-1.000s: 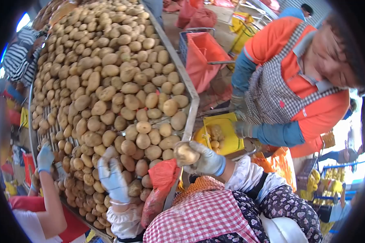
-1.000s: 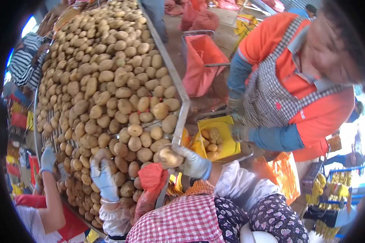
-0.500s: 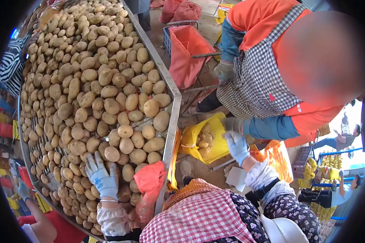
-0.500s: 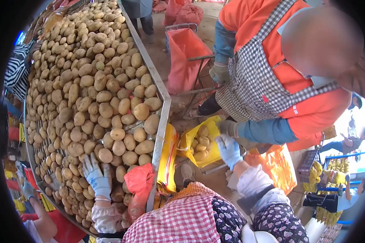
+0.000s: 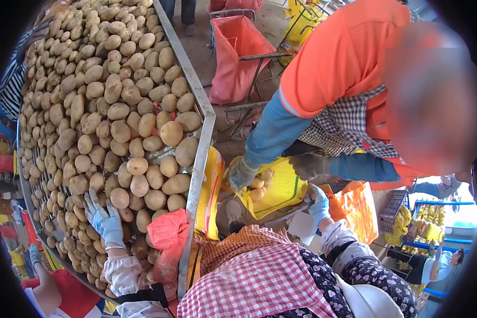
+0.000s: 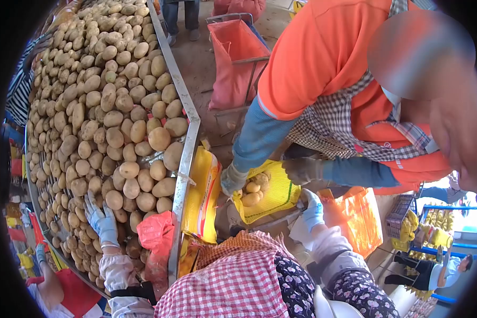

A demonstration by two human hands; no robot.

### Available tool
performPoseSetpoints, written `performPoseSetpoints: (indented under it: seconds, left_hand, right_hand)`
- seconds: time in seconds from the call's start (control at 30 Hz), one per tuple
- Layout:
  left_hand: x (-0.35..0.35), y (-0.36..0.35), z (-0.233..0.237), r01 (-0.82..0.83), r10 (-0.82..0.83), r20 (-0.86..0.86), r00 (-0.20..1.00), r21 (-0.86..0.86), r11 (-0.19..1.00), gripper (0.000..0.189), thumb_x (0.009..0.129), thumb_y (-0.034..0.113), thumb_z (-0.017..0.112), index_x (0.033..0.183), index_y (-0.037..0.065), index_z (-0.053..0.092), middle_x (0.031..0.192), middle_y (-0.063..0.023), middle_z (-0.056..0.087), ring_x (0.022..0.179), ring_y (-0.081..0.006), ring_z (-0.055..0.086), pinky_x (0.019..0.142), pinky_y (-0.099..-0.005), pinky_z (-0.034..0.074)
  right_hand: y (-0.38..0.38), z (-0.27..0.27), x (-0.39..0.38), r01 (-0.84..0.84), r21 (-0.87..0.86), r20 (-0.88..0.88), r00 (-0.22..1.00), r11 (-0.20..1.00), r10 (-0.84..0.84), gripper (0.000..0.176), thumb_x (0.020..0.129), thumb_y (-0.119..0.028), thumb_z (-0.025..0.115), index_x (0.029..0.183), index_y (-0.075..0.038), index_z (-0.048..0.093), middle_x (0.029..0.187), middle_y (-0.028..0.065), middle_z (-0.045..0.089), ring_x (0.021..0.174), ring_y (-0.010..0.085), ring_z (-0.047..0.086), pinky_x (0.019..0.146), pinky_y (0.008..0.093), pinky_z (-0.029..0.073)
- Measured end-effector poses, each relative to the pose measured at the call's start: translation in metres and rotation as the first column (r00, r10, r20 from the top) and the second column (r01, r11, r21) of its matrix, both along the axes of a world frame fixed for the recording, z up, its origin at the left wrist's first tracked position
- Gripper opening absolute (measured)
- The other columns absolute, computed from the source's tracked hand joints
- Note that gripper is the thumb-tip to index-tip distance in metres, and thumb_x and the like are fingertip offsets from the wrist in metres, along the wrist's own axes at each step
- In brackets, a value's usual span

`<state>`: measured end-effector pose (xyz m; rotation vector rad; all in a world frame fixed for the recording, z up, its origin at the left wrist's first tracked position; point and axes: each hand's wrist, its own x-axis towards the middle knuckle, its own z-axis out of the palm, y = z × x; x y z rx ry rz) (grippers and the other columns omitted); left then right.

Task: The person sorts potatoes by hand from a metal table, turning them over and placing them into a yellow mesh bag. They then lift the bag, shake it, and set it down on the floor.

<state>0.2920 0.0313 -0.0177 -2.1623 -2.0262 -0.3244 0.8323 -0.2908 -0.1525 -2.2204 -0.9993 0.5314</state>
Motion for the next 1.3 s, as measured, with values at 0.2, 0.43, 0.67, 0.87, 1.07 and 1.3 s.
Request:
performPoseSetpoints:
  seconds: [0.2,0.43,0.67,0.87,1.07,1.3]
  left_hand:
    - [-0.014,0.005,-0.009,0.074,-0.074,-0.005,0.997,0.028,0.997,0.062,0.090,0.023,0.054,0.146,0.013,0.032,0.147,-0.0174,0.035,0.133,-0.0402,0.033,0.111,-0.0480,0.024]
    - [-0.012,0.000,-0.005,0.048,-0.048,0.006,0.999,0.040,0.998,0.060,0.091,0.030,0.052,0.146,0.016,0.032,0.147,-0.0163,0.035,0.134,-0.0393,0.033,0.111,-0.0495,0.024]
    - [-0.017,0.004,-0.015,0.033,-0.033,-0.006,0.999,0.045,0.998,0.059,0.092,0.034,0.050,0.146,0.019,0.032,0.147,-0.0163,0.036,0.133,-0.0399,0.034,0.110,-0.0507,0.025]
    - [-0.011,0.003,-0.011,0.019,-0.019,-0.005,1.000,0.043,0.999,0.060,0.092,0.034,0.049,0.147,0.019,0.030,0.147,-0.0165,0.036,0.133,-0.0397,0.034,0.109,-0.0511,0.025]
    - [-0.014,0.004,-0.010,0.023,-0.022,-0.026,0.999,0.034,0.999,0.062,0.090,0.032,0.052,0.147,0.018,0.030,0.147,-0.0156,0.036,0.132,-0.0400,0.034,0.109,-0.0510,0.026]
    - [-0.013,0.003,-0.013,0.035,-0.034,-0.017,0.999,0.058,0.998,0.063,0.089,0.031,0.054,0.146,0.017,0.031,0.146,-0.0164,0.037,0.131,-0.0406,0.035,0.110,-0.0497,0.025]
  right_hand:
    - [-0.009,0.005,0.007,0.143,-0.482,0.177,0.982,0.865,-0.063,0.036,0.091,-0.039,0.059,0.073,-0.009,0.067,0.060,0.0151,0.060,0.064,0.0308,0.063,0.067,0.0373,0.051]
    - [-0.008,0.110,0.000,-0.072,-0.849,0.065,0.969,0.524,0.239,0.040,0.088,-0.039,0.053,0.120,-0.015,0.061,0.111,0.0153,0.065,0.106,0.0331,0.061,0.092,0.0398,0.048]
    - [0.056,0.175,-0.096,-0.103,-0.583,0.009,0.991,0.806,0.133,0.055,0.087,-0.025,0.046,0.140,-0.013,0.040,0.095,0.0211,0.067,0.094,0.0384,0.063,0.084,0.0469,0.048]
    - [0.096,0.118,-0.062,-0.092,-0.464,0.170,0.967,0.881,0.191,0.040,0.088,-0.022,0.051,0.124,-0.005,0.056,0.092,0.0202,0.068,0.086,0.0381,0.066,0.079,0.0423,0.051]
    - [0.046,0.138,-0.107,-0.415,-0.031,0.078,0.906,0.909,0.416,0.027,0.088,-0.025,0.057,0.109,-0.008,0.064,0.099,0.0155,0.068,0.095,0.0359,0.063,0.083,0.0411,0.050]
    - [0.138,0.100,-0.176,-0.795,-0.282,-0.497,0.600,0.537,0.628,0.051,0.087,-0.042,0.054,0.122,-0.005,0.060,0.116,0.0145,0.065,0.109,0.0312,0.061,0.092,0.0383,0.047]
